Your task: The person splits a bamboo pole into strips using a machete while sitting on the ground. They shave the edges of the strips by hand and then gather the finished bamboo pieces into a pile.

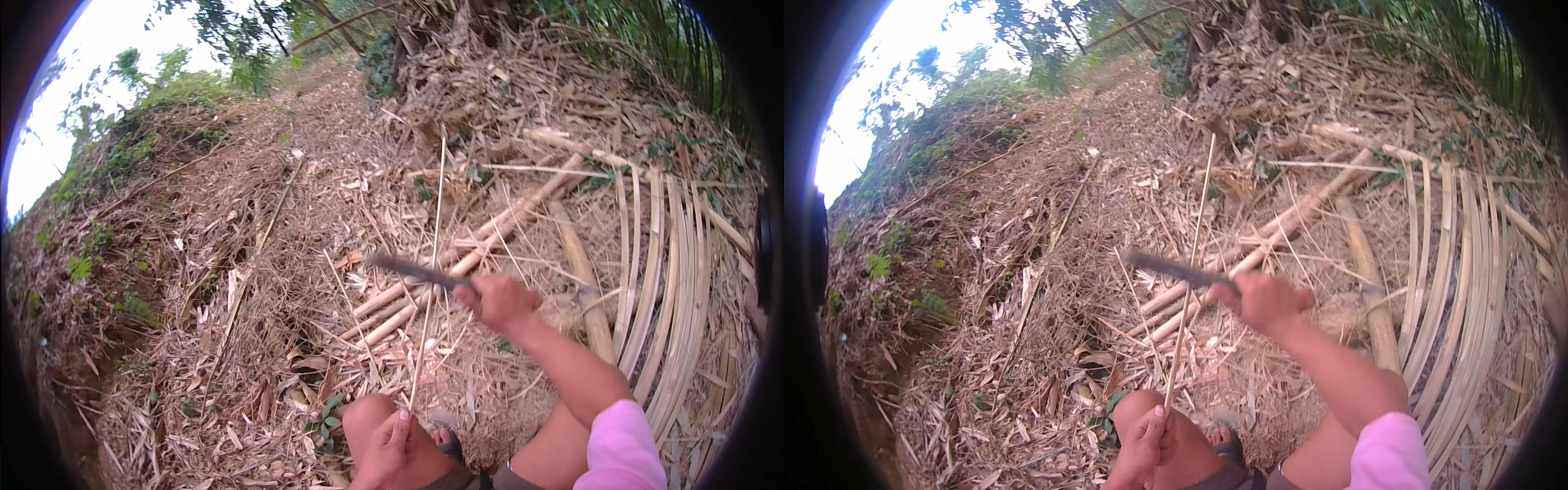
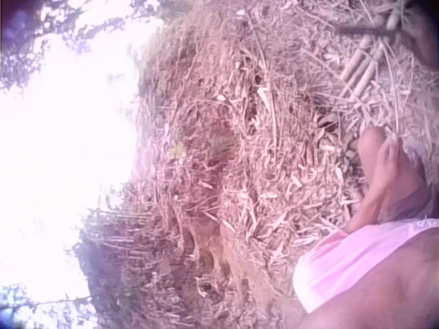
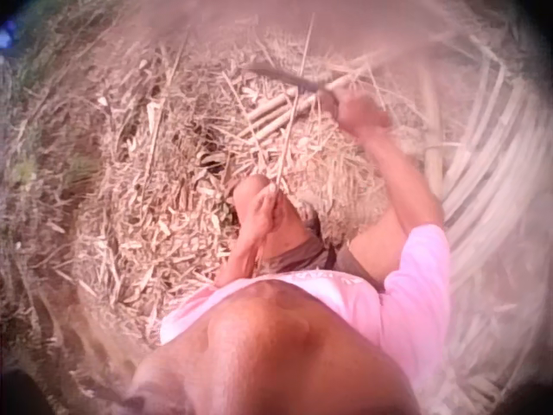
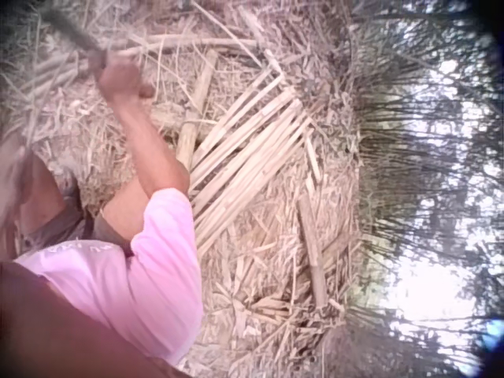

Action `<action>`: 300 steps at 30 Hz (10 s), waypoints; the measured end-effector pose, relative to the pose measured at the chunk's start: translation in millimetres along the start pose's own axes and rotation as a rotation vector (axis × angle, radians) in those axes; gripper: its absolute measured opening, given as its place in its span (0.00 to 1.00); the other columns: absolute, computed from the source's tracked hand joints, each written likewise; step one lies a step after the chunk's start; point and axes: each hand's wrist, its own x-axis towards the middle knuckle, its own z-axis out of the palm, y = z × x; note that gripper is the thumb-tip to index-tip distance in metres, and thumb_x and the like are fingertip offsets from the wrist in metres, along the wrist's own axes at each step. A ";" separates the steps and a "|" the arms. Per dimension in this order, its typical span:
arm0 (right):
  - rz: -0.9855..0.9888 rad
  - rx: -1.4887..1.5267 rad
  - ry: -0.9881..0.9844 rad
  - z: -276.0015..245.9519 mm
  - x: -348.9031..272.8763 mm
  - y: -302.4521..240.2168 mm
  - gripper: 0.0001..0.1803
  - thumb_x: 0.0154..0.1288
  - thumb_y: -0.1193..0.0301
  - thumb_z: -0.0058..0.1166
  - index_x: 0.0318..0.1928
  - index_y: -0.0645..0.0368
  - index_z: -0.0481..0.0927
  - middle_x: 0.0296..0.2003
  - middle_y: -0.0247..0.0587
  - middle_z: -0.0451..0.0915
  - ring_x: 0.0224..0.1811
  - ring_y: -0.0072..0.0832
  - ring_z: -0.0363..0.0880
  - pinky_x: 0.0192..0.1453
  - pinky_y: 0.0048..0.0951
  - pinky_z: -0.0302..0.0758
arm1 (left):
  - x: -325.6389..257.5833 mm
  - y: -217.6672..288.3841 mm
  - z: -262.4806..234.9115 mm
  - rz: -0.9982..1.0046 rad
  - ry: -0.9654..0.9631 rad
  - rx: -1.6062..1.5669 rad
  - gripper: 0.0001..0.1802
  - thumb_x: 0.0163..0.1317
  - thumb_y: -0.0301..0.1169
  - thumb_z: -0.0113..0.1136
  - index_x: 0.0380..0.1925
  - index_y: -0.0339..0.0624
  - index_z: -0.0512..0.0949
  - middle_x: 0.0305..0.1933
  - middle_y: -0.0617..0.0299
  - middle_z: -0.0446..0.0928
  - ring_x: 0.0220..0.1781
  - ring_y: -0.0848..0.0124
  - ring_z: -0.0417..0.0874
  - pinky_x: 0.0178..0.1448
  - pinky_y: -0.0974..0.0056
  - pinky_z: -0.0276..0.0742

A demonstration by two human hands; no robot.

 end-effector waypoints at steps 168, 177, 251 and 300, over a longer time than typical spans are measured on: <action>-0.392 -0.065 0.017 -20.7 -36.5 -46.2 0.36 0.58 0.32 0.48 0.23 0.56 0.74 0.18 0.38 0.75 0.18 0.37 0.78 0.24 0.36 0.71 | 2.5 16.3 18.9 0.104 0.039 0.116 0.13 0.74 0.36 0.49 0.49 0.39 0.72 0.20 0.74 0.63 0.17 0.84 0.61 0.19 0.76 0.55; -0.393 0.084 -0.117 -2.1 -63.3 -69.0 0.36 0.59 0.31 0.45 0.24 0.56 0.75 0.19 0.37 0.75 0.19 0.36 0.78 0.23 0.35 0.64 | 27.7 46.5 23.2 0.188 0.004 -0.032 0.09 0.71 0.29 0.48 0.47 0.38 0.71 0.21 0.65 0.70 0.14 0.79 0.63 0.16 0.72 0.57; 0.741 0.349 0.025 -66.7 16.0 -13.1 0.50 0.69 0.32 0.20 0.21 0.66 0.79 0.18 0.53 0.77 0.26 0.48 0.80 0.38 0.48 0.75 | 90.6 219.4 -16.3 0.782 -0.011 -0.183 0.12 0.74 0.40 0.48 0.37 0.45 0.73 0.19 0.75 0.63 0.13 0.86 0.56 0.12 0.77 0.51; 0.020 0.695 -0.099 -105.5 199.6 -148.1 0.29 0.77 0.55 0.39 0.70 0.60 0.61 0.52 0.46 0.80 0.54 0.30 0.79 0.57 0.31 0.77 | 189.3 90.3 8.3 0.460 -0.643 -0.478 0.17 0.74 0.43 0.47 0.28 0.46 0.67 0.17 0.75 0.57 0.15 0.85 0.53 0.18 0.76 0.44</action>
